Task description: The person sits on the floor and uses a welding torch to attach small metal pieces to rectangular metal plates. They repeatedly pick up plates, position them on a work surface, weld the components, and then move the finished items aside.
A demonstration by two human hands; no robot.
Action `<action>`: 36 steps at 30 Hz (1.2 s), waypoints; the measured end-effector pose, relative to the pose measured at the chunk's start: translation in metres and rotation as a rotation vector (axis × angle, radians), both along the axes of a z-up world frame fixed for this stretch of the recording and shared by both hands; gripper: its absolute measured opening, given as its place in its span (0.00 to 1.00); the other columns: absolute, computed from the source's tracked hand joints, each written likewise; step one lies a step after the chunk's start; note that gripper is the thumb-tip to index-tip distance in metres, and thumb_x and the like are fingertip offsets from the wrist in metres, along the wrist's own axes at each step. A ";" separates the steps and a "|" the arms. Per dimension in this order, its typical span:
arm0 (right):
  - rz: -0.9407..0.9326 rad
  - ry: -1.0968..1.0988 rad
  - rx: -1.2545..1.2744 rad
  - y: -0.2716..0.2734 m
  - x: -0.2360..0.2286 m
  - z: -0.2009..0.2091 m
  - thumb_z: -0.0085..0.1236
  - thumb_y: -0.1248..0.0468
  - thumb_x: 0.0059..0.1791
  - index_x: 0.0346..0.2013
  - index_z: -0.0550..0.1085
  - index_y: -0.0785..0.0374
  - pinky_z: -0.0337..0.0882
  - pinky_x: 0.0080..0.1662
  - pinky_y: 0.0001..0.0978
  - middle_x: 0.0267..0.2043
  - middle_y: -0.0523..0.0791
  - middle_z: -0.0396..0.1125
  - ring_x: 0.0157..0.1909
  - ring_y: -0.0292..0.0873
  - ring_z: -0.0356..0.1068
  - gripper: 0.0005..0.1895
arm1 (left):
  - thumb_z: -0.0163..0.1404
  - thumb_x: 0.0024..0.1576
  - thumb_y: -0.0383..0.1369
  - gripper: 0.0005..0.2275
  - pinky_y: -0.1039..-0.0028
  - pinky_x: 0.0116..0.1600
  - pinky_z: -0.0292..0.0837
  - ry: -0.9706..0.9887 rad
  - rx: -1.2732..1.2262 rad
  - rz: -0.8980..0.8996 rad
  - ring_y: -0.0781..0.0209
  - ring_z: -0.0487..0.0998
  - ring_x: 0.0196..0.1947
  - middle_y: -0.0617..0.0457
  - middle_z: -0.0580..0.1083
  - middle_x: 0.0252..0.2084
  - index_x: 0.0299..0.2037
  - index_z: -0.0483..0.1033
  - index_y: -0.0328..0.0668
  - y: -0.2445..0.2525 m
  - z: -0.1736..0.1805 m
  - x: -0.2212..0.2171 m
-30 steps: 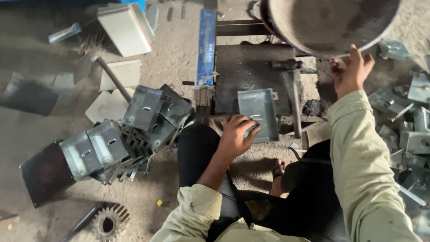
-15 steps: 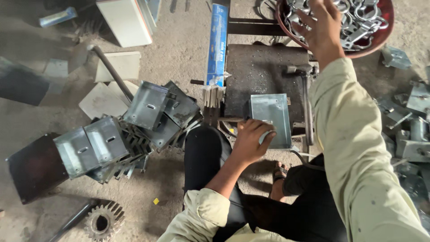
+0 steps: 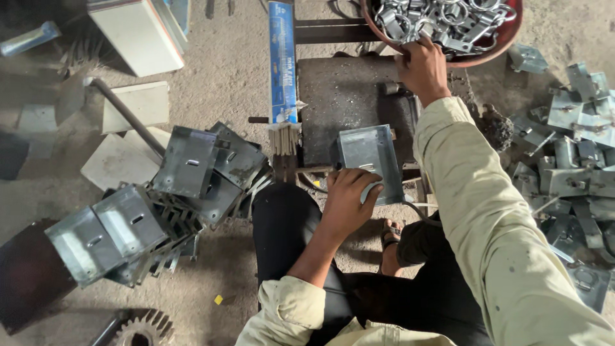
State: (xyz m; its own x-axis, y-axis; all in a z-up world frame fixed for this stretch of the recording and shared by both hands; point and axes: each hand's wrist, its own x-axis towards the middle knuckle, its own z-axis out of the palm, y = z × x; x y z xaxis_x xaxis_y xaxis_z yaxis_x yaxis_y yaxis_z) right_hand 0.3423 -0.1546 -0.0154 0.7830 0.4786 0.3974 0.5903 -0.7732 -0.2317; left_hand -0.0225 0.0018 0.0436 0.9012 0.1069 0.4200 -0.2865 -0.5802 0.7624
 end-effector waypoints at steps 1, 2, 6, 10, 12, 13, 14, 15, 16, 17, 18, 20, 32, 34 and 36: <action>-0.038 0.034 0.084 -0.001 0.008 -0.003 0.60 0.57 0.57 0.51 0.77 0.58 0.73 0.59 0.47 0.53 0.49 0.68 0.54 0.53 0.72 0.11 | 0.57 0.59 0.33 0.06 0.58 0.58 0.61 0.000 -0.003 -0.001 0.54 0.75 0.51 0.54 0.78 0.44 0.43 0.81 0.46 0.001 0.001 0.000; -0.077 0.068 0.168 -0.001 0.015 -0.003 0.58 0.56 0.58 0.53 0.77 0.58 0.74 0.59 0.47 0.57 0.51 0.67 0.54 0.53 0.72 0.12 | 0.57 0.59 0.33 0.06 0.58 0.58 0.61 0.000 -0.007 -0.001 0.54 0.76 0.51 0.54 0.78 0.44 0.43 0.81 0.46 0.001 0.002 0.000; -0.035 -0.216 0.060 -0.010 0.026 -0.003 0.68 0.58 0.51 0.58 0.76 0.65 0.72 0.50 0.58 0.52 0.61 0.71 0.47 0.65 0.70 0.24 | 0.56 0.59 0.33 0.06 0.57 0.58 0.60 0.002 -0.013 0.004 0.54 0.75 0.51 0.54 0.78 0.44 0.43 0.80 0.46 0.004 0.004 -0.001; -0.083 0.049 0.198 -0.001 0.020 0.012 0.71 0.61 0.51 0.55 0.74 0.66 0.67 0.49 0.57 0.42 0.53 0.75 0.45 0.58 0.71 0.22 | 0.55 0.60 0.34 0.06 0.57 0.59 0.60 0.029 -0.013 0.000 0.53 0.75 0.51 0.54 0.78 0.44 0.44 0.81 0.45 0.003 -0.001 0.001; -0.113 0.194 0.372 0.000 0.014 0.022 0.70 0.66 0.47 0.52 0.72 0.66 0.69 0.47 0.46 0.42 0.50 0.75 0.42 0.47 0.74 0.22 | 0.55 0.61 0.34 0.06 0.58 0.59 0.61 0.015 -0.021 0.006 0.53 0.76 0.50 0.53 0.78 0.45 0.44 0.81 0.45 0.005 -0.004 0.004; -0.111 0.132 0.405 -0.002 0.009 0.027 0.68 0.69 0.48 0.52 0.73 0.66 0.72 0.46 0.41 0.43 0.49 0.76 0.43 0.44 0.75 0.19 | 0.55 0.60 0.34 0.07 0.57 0.60 0.61 -0.010 -0.024 0.016 0.53 0.76 0.50 0.52 0.78 0.45 0.44 0.81 0.44 0.007 -0.007 0.005; -0.108 0.070 0.439 -0.006 0.004 0.035 0.66 0.72 0.48 0.51 0.74 0.65 0.74 0.45 0.36 0.44 0.48 0.76 0.44 0.42 0.76 0.17 | 0.55 0.60 0.34 0.07 0.57 0.60 0.61 -0.035 -0.027 0.025 0.53 0.77 0.49 0.52 0.78 0.45 0.45 0.81 0.44 0.008 -0.010 0.006; -0.104 0.010 0.472 -0.006 -0.004 0.043 0.63 0.75 0.49 0.50 0.75 0.65 0.76 0.44 0.31 0.45 0.47 0.76 0.45 0.39 0.77 0.16 | 0.55 0.61 0.35 0.08 0.58 0.59 0.64 -0.042 -0.031 0.073 0.52 0.77 0.48 0.51 0.79 0.45 0.46 0.80 0.44 0.011 -0.012 0.008; -0.003 0.040 0.532 -0.008 -0.014 0.052 0.64 0.76 0.50 0.50 0.75 0.67 0.74 0.44 0.29 0.46 0.49 0.76 0.44 0.39 0.76 0.14 | 0.56 0.61 0.36 0.08 0.58 0.58 0.67 -0.048 -0.036 0.120 0.52 0.78 0.48 0.51 0.79 0.45 0.46 0.80 0.45 0.014 -0.014 0.009; 0.093 0.070 0.591 -0.016 -0.030 0.065 0.64 0.77 0.51 0.50 0.75 0.69 0.73 0.44 0.28 0.46 0.50 0.75 0.44 0.39 0.74 0.13 | 0.56 0.61 0.37 0.09 0.58 0.57 0.69 -0.055 -0.040 0.163 0.51 0.79 0.47 0.50 0.79 0.45 0.47 0.79 0.45 0.016 -0.016 0.010; 0.189 0.100 0.651 -0.025 -0.048 0.079 0.64 0.78 0.52 0.50 0.74 0.72 0.72 0.45 0.27 0.47 0.51 0.74 0.44 0.39 0.72 0.12 | 0.58 0.58 0.40 0.14 0.57 0.53 0.70 0.031 0.003 0.224 0.47 0.79 0.44 0.48 0.79 0.42 0.49 0.77 0.42 0.018 -0.018 0.009; 0.231 0.081 0.575 -0.039 -0.089 0.107 0.67 0.77 0.55 0.50 0.78 0.72 0.71 0.43 0.27 0.47 0.50 0.76 0.43 0.37 0.72 0.09 | 0.61 0.51 0.45 0.24 0.53 0.44 0.71 0.207 0.090 0.335 0.41 0.79 0.38 0.42 0.78 0.36 0.51 0.74 0.37 0.019 -0.026 0.006; 0.294 0.382 0.651 -0.056 -0.277 0.102 0.62 0.76 0.51 0.44 0.80 0.70 0.70 0.30 0.23 0.41 0.50 0.75 0.31 0.34 0.72 0.07 | 0.52 0.63 0.41 0.20 0.64 0.39 0.79 0.193 -0.087 0.233 0.49 0.83 0.34 0.40 0.79 0.44 0.61 0.73 0.38 0.016 -0.014 0.000; 0.309 0.409 0.673 -0.046 -0.281 0.096 0.63 0.75 0.50 0.43 0.80 0.70 0.68 0.28 0.23 0.40 0.49 0.75 0.29 0.33 0.70 0.08 | 0.53 0.64 0.36 0.20 0.61 0.52 0.79 -0.109 -0.196 0.010 0.46 0.82 0.47 0.40 0.77 0.52 0.64 0.70 0.35 0.006 -0.008 -0.003; 0.347 0.430 0.764 -0.038 -0.285 0.090 0.64 0.72 0.50 0.44 0.79 0.70 0.69 0.29 0.22 0.42 0.49 0.75 0.29 0.32 0.71 0.09 | 0.54 0.63 0.32 0.19 0.61 0.55 0.80 -0.216 -0.196 -0.083 0.46 0.81 0.51 0.41 0.76 0.54 0.63 0.69 0.34 -0.007 -0.011 -0.001</action>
